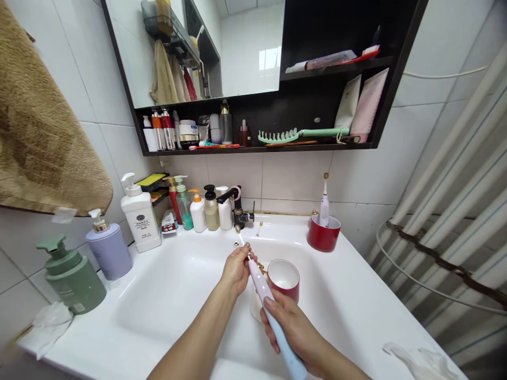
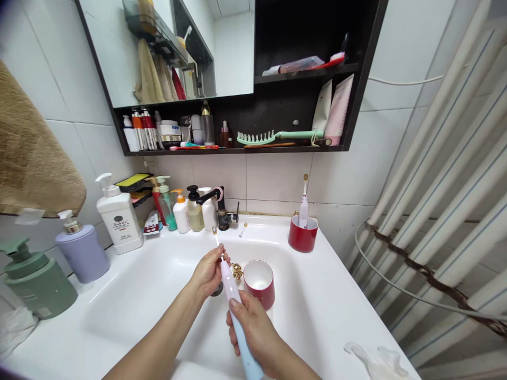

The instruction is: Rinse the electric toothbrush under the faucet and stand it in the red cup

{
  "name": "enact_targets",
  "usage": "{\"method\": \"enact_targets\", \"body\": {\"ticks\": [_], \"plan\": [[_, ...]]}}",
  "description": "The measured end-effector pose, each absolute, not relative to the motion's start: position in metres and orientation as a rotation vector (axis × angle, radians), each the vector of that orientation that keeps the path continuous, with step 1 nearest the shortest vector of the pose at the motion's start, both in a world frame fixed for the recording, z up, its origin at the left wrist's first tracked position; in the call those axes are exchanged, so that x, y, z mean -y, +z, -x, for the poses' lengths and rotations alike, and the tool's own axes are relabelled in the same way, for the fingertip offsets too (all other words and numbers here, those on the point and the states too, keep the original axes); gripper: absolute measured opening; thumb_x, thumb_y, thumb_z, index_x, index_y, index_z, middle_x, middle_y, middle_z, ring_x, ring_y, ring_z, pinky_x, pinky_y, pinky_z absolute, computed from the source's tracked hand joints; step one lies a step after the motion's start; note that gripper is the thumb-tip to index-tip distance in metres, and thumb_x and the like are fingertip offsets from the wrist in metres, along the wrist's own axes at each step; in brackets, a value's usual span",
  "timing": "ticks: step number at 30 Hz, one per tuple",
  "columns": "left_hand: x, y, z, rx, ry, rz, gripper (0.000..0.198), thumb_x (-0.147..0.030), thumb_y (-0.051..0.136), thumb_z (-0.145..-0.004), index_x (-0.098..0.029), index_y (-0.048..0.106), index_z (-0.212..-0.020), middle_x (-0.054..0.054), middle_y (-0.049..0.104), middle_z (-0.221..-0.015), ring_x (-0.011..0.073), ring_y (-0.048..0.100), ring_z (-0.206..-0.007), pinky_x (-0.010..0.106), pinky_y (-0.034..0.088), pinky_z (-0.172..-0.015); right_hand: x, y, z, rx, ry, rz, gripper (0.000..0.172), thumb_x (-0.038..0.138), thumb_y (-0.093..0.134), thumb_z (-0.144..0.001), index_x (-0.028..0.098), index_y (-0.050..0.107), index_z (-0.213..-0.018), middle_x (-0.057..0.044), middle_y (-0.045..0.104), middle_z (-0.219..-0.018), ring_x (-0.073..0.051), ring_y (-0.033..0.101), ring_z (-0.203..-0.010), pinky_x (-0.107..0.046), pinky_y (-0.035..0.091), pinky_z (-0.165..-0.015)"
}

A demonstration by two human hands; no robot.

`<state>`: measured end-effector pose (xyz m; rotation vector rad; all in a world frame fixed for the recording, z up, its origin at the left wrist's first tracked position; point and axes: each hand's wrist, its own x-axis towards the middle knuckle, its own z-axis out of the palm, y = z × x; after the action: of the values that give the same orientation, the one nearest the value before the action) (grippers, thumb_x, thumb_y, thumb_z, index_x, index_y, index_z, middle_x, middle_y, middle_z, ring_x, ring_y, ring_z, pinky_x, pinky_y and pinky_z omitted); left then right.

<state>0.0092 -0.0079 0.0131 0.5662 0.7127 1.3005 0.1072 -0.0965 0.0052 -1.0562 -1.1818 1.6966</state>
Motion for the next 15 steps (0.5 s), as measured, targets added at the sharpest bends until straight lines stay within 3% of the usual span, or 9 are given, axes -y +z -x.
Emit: {"method": "enact_targets", "body": {"ticks": [15], "plan": [[0.0185, 0.0174, -0.0183, -0.73, 1.169, -0.609, 0.02, -0.031, 0.046, -0.067, -0.012, 0.044, -0.06, 0.001, 0.05, -0.051, 0.0092, 0.05, -0.047, 0.022, 0.04, -0.048, 0.093, 0.0046, -0.1086, 1.215, 1.582, 1.109, 0.028, 0.038, 0.036, -0.071, 0.019, 0.039, -0.091, 0.004, 0.041, -0.059, -0.003, 0.035, -0.038, -0.017, 0.029, -0.034]]}}
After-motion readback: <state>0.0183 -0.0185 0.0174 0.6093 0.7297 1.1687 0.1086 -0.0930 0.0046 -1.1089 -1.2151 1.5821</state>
